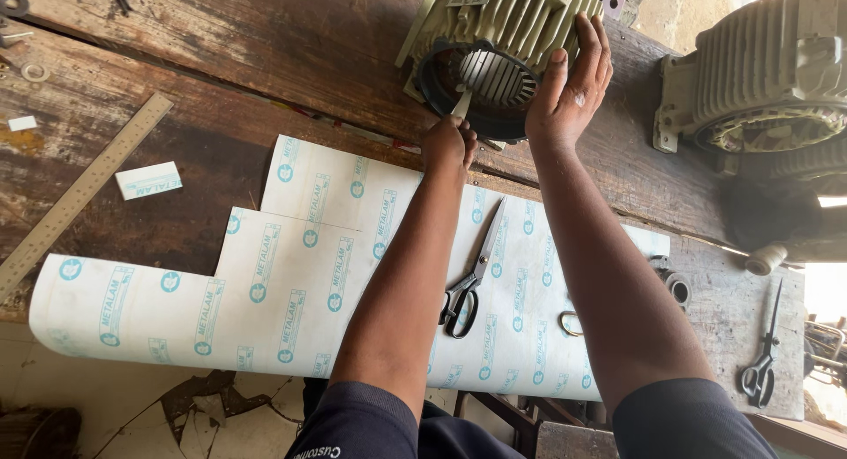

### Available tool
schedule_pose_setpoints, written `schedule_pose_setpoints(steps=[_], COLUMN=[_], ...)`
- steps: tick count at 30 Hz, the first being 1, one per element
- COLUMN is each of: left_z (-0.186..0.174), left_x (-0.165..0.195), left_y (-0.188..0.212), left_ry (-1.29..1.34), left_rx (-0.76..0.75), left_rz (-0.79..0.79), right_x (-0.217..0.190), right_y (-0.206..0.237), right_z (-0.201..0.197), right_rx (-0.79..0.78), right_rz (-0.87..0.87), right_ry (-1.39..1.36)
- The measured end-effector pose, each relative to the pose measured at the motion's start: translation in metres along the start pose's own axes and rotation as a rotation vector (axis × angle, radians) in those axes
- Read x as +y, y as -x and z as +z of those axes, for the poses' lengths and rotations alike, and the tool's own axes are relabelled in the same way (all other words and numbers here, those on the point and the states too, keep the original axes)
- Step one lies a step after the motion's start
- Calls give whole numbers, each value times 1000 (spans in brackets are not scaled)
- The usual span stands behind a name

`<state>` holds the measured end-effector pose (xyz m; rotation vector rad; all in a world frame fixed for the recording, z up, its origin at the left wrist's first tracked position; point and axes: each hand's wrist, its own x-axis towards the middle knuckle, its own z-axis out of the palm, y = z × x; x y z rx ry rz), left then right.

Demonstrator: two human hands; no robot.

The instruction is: The person unrolls a strip of masking paper from a roll, measures and cuts a piece with scissors, then presses the cut strip onto the opening of an electric motor housing on the workbench, smoothing it in place by hand.

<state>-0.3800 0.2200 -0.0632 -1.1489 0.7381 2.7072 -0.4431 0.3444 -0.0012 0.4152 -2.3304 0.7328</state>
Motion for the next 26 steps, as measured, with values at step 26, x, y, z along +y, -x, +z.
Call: schedule_pose_setpoints(steps=[26], left_z=[-153], left_x=[64], left_y=[148], left_ry=[-984], left_rx=[-288], left_rz=[673], right_x=[-71], right_y=[-19], right_z=[-44], right_rx=[-101], right_rz=[74], right_ry=[-64])
